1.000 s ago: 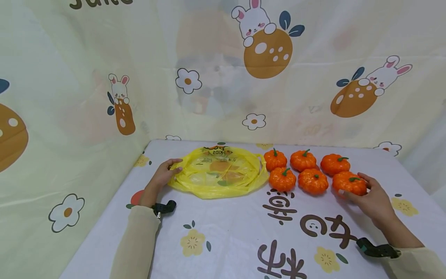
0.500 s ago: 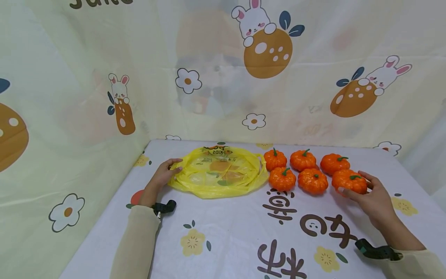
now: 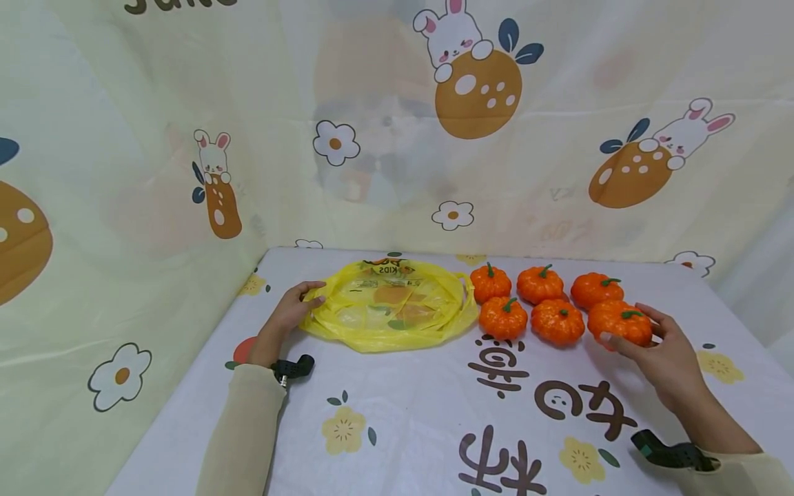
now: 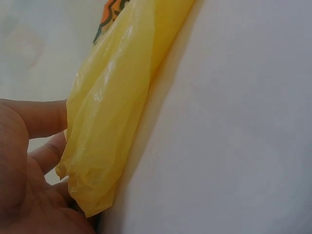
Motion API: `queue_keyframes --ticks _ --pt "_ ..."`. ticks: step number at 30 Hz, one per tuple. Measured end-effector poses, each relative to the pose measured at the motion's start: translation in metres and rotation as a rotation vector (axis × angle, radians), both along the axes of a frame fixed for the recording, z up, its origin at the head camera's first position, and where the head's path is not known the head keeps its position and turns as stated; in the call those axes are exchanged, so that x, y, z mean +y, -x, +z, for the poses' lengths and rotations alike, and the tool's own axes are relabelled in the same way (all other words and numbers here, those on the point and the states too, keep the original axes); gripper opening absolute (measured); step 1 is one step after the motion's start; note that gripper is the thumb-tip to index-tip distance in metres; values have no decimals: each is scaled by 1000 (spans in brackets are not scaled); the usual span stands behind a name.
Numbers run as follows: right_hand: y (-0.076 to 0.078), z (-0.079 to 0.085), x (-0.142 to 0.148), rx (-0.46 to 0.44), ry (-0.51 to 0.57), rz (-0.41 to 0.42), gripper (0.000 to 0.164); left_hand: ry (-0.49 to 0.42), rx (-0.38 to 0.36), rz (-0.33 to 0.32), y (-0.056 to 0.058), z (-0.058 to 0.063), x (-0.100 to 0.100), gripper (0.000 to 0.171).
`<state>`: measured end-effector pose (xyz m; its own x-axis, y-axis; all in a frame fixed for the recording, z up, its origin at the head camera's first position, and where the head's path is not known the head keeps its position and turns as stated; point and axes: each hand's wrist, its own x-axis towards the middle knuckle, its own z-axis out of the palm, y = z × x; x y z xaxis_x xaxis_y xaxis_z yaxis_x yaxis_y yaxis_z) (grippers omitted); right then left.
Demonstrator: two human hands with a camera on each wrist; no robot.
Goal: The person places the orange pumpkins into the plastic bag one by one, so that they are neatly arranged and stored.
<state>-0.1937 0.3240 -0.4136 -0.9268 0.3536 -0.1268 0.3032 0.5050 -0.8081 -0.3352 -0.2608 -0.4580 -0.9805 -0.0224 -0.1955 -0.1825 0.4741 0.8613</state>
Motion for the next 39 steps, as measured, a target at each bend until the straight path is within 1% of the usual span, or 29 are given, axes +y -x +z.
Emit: queue_keyframes --ticks 8,16,25,39 --pt "-5 6 -5 21 31 50 94 -9 9 -4 -1 1 -1 42" --pt "-8 11 -12 18 0 78 98 -7 2 3 -2 2 -1 41" --pt "-14 15 -22 32 13 100 98 -7 14 -13 -3 2 -1 42" --pt "-23 19 -38 47 -36 185 98 -6 10 2 -2 2 0 41"
